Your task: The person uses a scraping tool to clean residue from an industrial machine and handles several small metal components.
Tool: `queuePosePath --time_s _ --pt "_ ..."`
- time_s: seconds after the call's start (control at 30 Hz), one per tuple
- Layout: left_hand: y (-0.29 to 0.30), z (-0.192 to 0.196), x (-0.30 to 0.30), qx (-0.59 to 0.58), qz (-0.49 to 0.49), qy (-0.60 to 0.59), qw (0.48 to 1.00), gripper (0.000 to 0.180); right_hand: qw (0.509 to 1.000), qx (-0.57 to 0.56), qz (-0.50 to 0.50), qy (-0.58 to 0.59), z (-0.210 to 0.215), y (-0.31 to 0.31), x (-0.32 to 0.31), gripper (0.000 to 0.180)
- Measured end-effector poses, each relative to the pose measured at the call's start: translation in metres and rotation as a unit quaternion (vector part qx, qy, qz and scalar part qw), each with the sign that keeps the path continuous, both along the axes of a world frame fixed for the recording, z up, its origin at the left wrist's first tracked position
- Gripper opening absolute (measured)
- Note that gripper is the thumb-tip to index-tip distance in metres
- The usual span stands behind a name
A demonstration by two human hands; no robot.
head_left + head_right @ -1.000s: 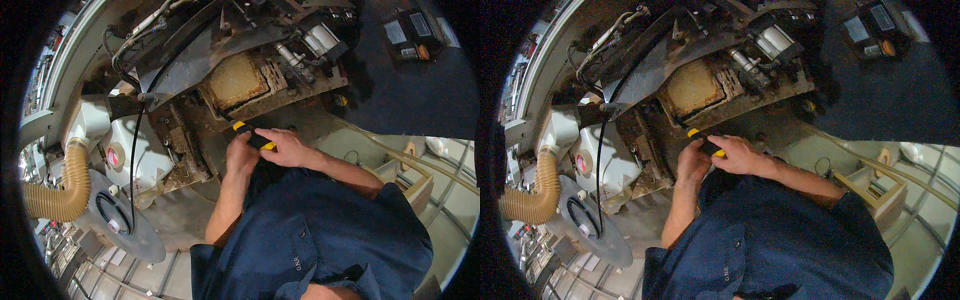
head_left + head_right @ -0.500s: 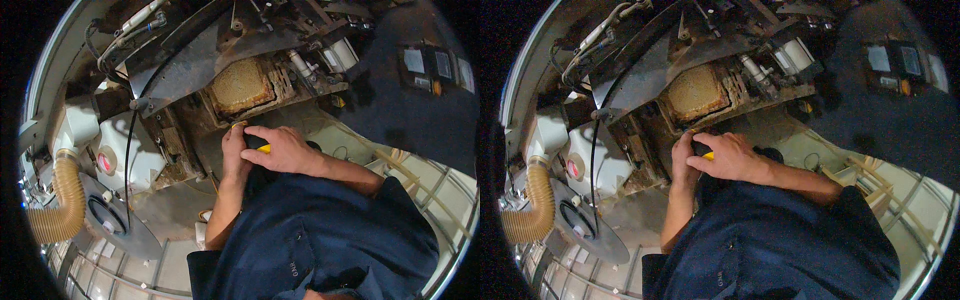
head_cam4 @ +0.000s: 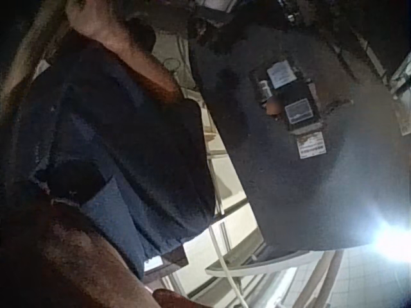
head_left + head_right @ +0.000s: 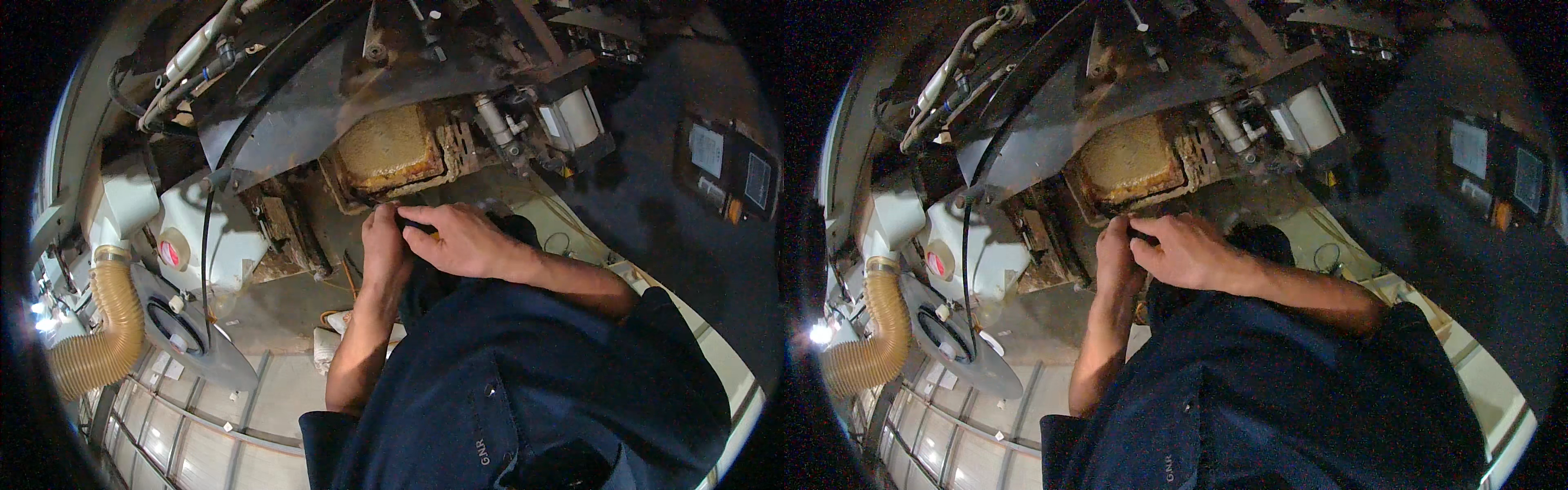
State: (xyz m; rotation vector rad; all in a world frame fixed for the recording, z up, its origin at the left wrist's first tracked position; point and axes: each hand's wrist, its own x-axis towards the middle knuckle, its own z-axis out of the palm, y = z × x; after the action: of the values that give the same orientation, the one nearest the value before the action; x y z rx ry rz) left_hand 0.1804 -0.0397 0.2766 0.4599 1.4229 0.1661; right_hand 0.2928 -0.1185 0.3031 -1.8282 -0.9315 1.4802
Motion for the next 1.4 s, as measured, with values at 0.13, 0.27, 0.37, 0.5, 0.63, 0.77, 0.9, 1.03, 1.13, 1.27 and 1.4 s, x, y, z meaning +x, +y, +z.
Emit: queuePosePath --time_s 0.13,0.27,0.37,0.5,0.63,0.77,0.9,1.03,1.13,1.27,1.4 --pt "-0.008 -0.01 0.001 -0.012 0.028 -0.012 0.999 0.02 0.999 -0.024 0.023 0.018 0.014 0.006 0.017 0.044" --pt "0.0 -0.008 -0.002 -0.011 0.026 -0.023 0.999 0.021 0.994 -0.065 0.022 0.088 0.016 0.017 0.014 0.046" --pt "0.012 -0.001 -0.014 0.0 -0.023 -0.012 1.0 0.023 0.997 0.02 -0.003 0.068 0.007 0.015 -0.004 0.056" --pt "0.023 0.008 -0.005 -0.061 -0.077 0.062 0.993 0.022 0.998 0.001 0.063 0.007 0.024 0.015 -0.002 0.066" --pt "0.022 0.013 -0.009 -0.026 -0.131 0.06 0.989 0.019 0.981 0.083 0.123 -0.127 0.013 0.001 -0.013 0.067" --pt "0.031 0.004 -0.014 -0.073 -0.117 0.058 0.989 0.015 0.966 0.121 0.133 -0.184 0.003 0.007 -0.015 0.051" --pt "0.03 -0.006 -0.014 -0.108 -0.074 0.049 0.99 0.014 0.954 0.15 0.112 -0.233 -0.004 0.008 -0.022 0.045" --pt "0.03 -0.022 -0.023 -0.089 -0.103 -0.02 0.99 0.015 0.96 0.087 0.114 -0.239 0.006 0.012 -0.02 0.043" --pt "0.038 -0.016 -0.013 -0.152 -0.08 0.01 0.985 0.015 0.958 0.058 0.129 -0.248 0.004 0.015 -0.027 0.047" --pt "0.03 -0.016 -0.015 -0.121 -0.088 -0.006 0.989 0.017 0.953 0.05 0.129 -0.271 0.01 0.009 -0.028 0.049" --pt "0.036 -0.021 -0.009 -0.131 -0.104 -0.015 0.986 0.017 0.953 0.012 0.137 -0.27 0.011 0.015 -0.024 0.05"
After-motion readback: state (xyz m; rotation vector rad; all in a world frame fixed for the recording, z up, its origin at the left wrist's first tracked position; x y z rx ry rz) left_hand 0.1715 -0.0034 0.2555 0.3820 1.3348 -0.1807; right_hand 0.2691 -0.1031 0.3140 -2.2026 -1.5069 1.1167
